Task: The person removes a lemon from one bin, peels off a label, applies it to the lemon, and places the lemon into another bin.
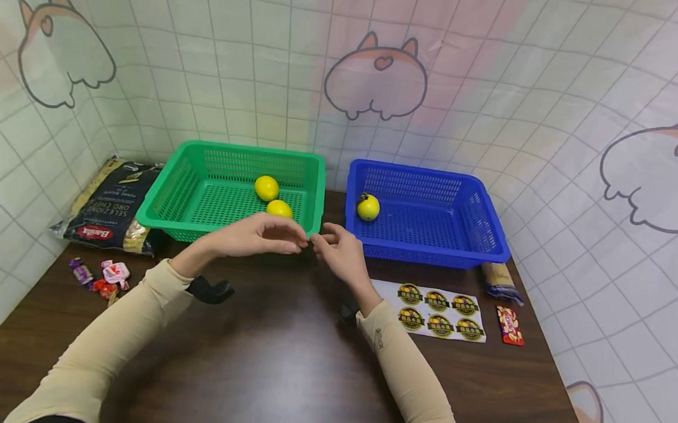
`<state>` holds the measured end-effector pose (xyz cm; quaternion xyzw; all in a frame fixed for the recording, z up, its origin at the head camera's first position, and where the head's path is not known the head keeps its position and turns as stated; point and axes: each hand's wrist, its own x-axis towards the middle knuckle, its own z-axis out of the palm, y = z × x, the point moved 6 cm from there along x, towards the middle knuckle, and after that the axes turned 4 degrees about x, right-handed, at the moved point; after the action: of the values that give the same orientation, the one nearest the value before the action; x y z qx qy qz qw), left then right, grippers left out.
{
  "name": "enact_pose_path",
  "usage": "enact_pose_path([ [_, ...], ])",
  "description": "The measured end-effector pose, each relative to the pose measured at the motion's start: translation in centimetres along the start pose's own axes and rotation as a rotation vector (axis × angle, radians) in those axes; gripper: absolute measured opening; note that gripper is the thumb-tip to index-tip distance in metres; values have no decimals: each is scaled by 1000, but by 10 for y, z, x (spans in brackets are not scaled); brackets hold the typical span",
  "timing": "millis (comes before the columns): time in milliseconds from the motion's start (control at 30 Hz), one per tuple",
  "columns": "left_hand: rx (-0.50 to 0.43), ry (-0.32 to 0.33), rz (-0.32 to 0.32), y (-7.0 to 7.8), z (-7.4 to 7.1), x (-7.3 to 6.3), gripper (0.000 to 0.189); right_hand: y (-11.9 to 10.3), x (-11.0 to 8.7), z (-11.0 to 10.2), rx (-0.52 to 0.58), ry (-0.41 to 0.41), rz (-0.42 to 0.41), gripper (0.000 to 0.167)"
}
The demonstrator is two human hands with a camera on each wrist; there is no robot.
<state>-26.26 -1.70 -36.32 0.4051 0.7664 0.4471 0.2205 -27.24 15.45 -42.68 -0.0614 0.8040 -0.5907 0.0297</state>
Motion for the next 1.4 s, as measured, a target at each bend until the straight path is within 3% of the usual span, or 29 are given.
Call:
enact_pose_path([
  [167, -12, 76, -13, -2, -41, 9, 36, 4, 14, 7, 65, 93, 26, 59],
  [400, -75, 233, -66, -27, -92, 20, 35, 5, 18, 11, 180, 136, 97, 57],
  [733, -157, 436, -173, -68, -131, 41, 37, 9, 18, 12, 184, 143, 95, 56],
  [867, -100, 468, -236, -76, -139, 49, 39, 2, 18, 11, 194, 131, 93, 55],
  [967, 73, 445, -276, -88, -142, 54, 38, 0, 18, 11, 215, 127, 84, 52],
  [1100, 283, 367, -300, -101, -141, 62, 38, 5, 22, 12, 230, 140, 79, 51],
  [1267, 379, 230, -326, -102, -132, 68, 44, 4, 22, 12, 229, 143, 83, 52],
  [1400, 460, 40, -369, -108, -118, 73, 52, 4, 20, 15, 229, 136, 89, 51],
])
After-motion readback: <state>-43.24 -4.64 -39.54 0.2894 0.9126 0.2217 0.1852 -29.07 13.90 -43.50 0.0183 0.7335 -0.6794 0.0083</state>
